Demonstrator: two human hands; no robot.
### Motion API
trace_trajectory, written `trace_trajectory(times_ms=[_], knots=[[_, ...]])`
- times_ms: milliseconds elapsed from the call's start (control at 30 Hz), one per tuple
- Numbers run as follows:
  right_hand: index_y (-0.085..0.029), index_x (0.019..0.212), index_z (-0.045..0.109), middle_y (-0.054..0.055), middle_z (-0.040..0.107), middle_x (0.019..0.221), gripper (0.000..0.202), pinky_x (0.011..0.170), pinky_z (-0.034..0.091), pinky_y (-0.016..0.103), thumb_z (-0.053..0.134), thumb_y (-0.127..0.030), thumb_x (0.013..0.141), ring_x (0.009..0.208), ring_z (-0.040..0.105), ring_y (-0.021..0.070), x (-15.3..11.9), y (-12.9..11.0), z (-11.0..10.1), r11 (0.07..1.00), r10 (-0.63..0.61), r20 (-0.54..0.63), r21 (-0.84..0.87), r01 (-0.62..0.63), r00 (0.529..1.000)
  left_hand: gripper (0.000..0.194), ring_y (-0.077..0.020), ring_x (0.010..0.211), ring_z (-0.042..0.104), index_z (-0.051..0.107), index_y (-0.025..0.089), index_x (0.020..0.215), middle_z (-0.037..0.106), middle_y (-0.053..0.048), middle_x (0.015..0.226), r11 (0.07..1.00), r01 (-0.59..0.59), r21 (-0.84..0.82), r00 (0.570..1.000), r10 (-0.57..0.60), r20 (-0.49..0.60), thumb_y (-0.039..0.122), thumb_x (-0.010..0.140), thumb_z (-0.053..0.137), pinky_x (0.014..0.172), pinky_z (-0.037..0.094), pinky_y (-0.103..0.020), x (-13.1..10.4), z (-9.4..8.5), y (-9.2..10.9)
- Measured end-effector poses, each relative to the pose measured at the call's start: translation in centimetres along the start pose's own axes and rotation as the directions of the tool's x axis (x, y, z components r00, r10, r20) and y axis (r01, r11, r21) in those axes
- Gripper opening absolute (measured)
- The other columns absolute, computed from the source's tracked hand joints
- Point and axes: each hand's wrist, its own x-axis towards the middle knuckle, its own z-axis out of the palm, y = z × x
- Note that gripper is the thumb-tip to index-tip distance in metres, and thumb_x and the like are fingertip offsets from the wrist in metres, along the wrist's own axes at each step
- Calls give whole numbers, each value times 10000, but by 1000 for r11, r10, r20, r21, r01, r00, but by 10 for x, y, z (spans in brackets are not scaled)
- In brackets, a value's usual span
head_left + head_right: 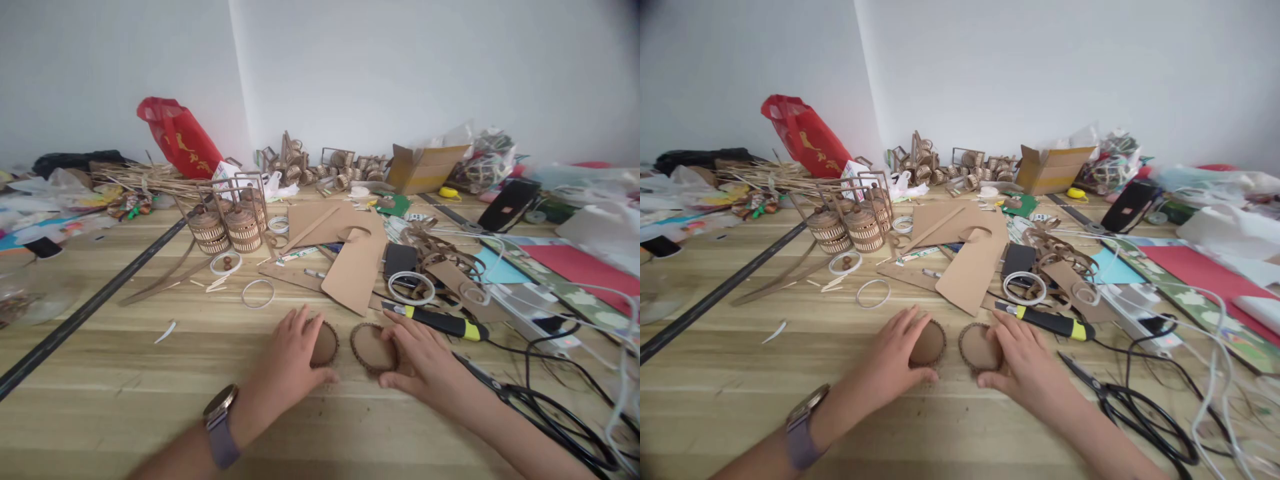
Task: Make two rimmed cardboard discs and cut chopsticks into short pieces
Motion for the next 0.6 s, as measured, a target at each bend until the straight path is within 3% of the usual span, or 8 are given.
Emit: trace_trajectory(times_ms=[133, 233, 300, 400, 467, 600], knots=[[-226, 957, 615, 153, 660, 1208, 312, 946, 428, 548, 570, -509, 834, 1142, 581, 347, 8, 16, -10, 982, 119, -62, 152, -109, 991, 551, -354, 1342, 414, 503, 175, 1328, 497, -173, 1430, 996, 14, -88, 996, -21, -85, 378, 836, 647, 1099, 336, -547, 9, -10, 2], [-225, 911, 600, 112, 708, 991, 291, 833, 477, 458, 512, -497, 853, 944, 639, 298, 23, 25, -15, 922, 229, -14, 323, -212, 973, 457, -318, 1274, 483, 549, 188, 1273, 585, -138, 1333, 960, 69, -270, 987, -106, -125, 281, 830, 613, 1080, 354, -488, 29, -17, 3], [-226, 873, 594, 67, 707, 859, 265, 722, 486, 380, 495, -473, 862, 789, 640, 245, 35, 29, -14, 886, 259, 38, 389, -253, 965, 442, -296, 1195, 550, 556, 167, 1262, 618, -144, 1279, 909, 151, -388, 974, -203, -96, 265, 832, 591, 1033, 395, -431, 50, -19, 2], [-221, 808, 589, 24, 675, 736, 260, 615, 460, 317, 490, -456, 857, 665, 602, 198, 55, 36, -8, 857, 276, 67, 434, -277, 959, 414, -241, 904, 674, 558, 117, 1250, 706, -128, 1034, 855, 242, -459, 957, -289, -35, 283, 872, 532, 841, 488, -343, 85, -16, -3], [-214, 770, 580, 15, 647, 693, 273, 591, 450, 304, 502, -466, 837, 642, 579, 188, 66, 40, -4, 831, 293, 81, 471, -295, 953, 435, -217, 751, 674, 542, 71, 1262, 712, -99, 873, 817, 283, -503, 947, -321, 11, 257, 869, 536, 725, 493, -309, 104, -12, -7], [-214, 702, 560, 1, 611, 648, 294, 584, 448, 297, 569, -500, 772, 622, 558, 174, 84, 44, -1, 764, 313, 113, 560, -321, 943, 403, -175, 667, 624, 573, 55, 1204, 675, -58, 787, 742, 333, -582, 929, -364, 68, 174, 819, 593, 643, 458, -267, 125, -5, -11]])
